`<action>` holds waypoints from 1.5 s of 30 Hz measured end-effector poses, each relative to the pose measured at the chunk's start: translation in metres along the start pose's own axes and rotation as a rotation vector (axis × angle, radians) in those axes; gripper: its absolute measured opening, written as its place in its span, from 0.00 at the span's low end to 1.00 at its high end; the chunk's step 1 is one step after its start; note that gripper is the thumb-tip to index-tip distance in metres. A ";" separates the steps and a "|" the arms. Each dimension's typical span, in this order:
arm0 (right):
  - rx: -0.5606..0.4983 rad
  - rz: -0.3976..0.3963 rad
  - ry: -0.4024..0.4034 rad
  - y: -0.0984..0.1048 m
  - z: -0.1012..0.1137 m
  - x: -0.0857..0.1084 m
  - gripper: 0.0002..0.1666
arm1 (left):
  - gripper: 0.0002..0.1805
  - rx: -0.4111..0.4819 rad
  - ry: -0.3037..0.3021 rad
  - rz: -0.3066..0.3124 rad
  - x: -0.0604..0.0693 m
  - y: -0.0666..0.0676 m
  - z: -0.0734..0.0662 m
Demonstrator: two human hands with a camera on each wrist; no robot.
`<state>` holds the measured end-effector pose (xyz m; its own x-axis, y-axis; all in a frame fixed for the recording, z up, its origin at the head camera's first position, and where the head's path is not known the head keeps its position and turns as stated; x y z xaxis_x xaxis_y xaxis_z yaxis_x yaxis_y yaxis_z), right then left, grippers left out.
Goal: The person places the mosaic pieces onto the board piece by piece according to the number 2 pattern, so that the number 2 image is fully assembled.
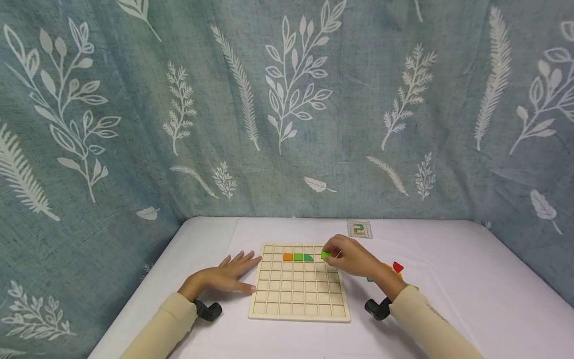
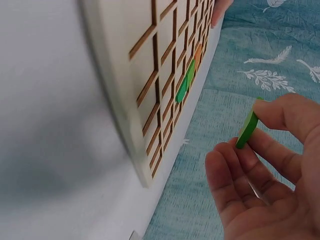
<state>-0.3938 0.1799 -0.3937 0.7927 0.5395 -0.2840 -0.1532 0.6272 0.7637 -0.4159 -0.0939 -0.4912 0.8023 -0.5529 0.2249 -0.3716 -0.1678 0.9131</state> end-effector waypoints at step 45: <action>-0.014 0.006 -0.032 -0.052 -0.018 -0.036 0.11 | 0.52 -0.015 0.021 -0.014 0.001 0.002 0.002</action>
<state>-0.4250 0.1375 -0.4335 0.8101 0.5253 -0.2604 -0.1663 0.6318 0.7571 -0.4168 -0.0966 -0.4900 0.8170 -0.5334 0.2188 -0.3532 -0.1631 0.9212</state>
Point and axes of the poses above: each hand's wrist, its own x-axis away from the middle knuckle, its own y-axis out of the back of the hand, z = x × y, the point moved 10 cm from there along -x, towards the middle knuckle, and after that the axes turned 6 degrees about -x, right-handed, at the moved point
